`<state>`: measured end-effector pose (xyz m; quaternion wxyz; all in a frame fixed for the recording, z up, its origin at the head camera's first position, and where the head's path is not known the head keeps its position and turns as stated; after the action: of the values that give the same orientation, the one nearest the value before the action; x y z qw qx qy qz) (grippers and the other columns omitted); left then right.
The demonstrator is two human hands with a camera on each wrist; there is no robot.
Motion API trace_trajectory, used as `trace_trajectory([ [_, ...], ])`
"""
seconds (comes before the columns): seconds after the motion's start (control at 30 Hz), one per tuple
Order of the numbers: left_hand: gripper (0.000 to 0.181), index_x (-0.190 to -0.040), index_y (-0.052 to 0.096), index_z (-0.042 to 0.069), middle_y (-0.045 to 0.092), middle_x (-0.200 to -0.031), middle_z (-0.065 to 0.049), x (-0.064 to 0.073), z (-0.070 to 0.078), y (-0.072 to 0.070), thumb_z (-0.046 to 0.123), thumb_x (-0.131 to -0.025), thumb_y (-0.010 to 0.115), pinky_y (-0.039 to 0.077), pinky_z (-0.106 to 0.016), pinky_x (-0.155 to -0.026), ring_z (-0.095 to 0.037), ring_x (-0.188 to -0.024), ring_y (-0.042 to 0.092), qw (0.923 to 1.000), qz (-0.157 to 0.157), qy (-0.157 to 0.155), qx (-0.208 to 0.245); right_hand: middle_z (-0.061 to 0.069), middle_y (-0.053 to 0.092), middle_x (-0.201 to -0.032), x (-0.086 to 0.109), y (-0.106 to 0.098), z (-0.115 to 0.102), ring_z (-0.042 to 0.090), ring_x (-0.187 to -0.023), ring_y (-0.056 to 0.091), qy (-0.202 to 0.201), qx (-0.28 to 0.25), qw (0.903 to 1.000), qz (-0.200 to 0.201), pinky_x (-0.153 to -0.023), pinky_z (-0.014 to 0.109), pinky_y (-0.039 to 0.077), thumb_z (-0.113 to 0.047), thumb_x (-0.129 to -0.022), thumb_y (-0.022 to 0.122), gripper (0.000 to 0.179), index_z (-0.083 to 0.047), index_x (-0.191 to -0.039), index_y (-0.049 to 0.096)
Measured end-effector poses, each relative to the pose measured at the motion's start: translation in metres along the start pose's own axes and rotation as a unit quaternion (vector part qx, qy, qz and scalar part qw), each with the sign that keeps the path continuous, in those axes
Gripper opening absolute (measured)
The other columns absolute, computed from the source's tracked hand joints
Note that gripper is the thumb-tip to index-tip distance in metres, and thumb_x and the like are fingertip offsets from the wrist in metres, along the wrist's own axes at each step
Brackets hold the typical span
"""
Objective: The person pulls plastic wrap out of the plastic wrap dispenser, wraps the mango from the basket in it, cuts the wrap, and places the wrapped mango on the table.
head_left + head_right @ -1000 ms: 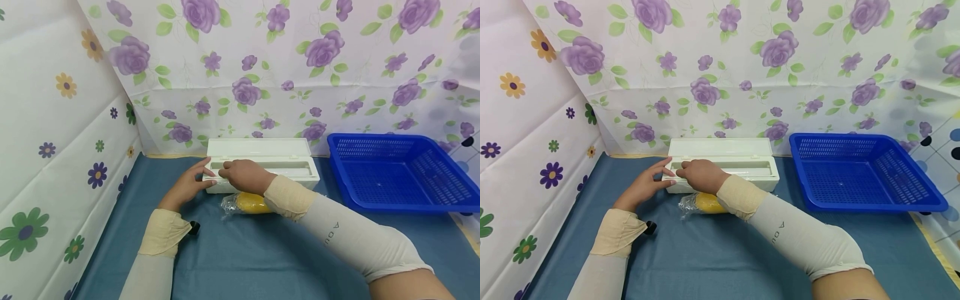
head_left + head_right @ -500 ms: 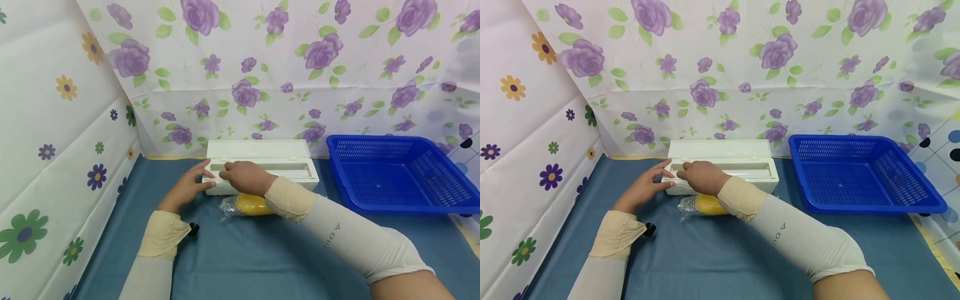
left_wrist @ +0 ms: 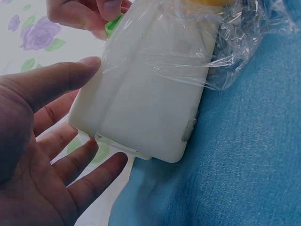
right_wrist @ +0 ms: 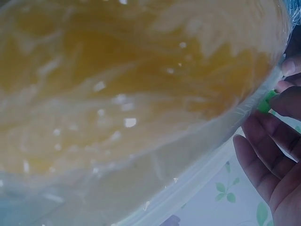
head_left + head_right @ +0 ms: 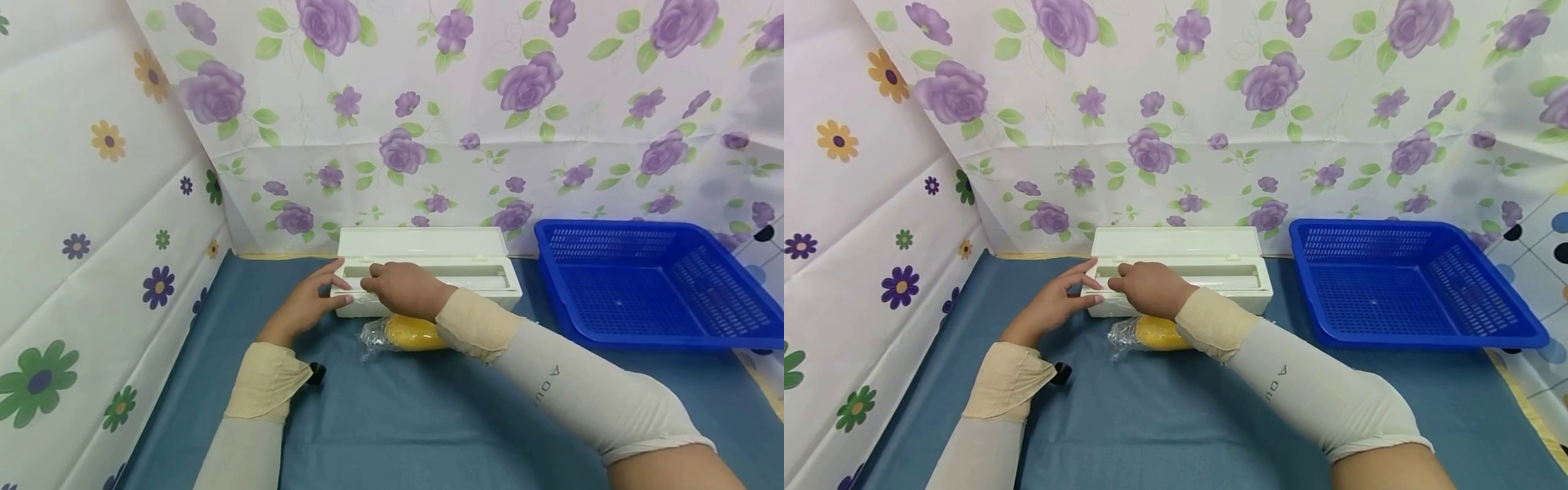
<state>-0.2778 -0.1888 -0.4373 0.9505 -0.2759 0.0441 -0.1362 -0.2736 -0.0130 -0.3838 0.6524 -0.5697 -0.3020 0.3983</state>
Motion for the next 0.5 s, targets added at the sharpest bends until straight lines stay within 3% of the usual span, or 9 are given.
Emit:
trace_trajectory([
  [0.5, 0.020, -0.110, 0.072, 0.013, 0.024, -0.169, 0.003, 0.0001, 0.0003, -0.0005, 0.023, -0.093, 0.074, 0.040, -0.057, -0.114, -0.031, -0.157, 0.019, 1.0000, 0.000, -0.005, -0.001, 0.005, 0.066, -0.094, 0.0037, 0.0019, 0.0031, 0.019, -0.075, 0.065, 0.003, -0.002, 1.0000, 0.005, -0.070, 0.031, 0.057, -0.010, -0.101, 0.060, 0.017, -0.016, -0.114, 0.067],
])
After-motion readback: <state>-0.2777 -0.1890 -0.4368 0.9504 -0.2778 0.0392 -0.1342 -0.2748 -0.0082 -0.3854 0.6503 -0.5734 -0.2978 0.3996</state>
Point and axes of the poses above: each hand's wrist, its own x-axis away from the middle knuckle, its own y-axis out of the palm, z = x × y, the point moved 5 cm from there along -x, towards the middle knuckle
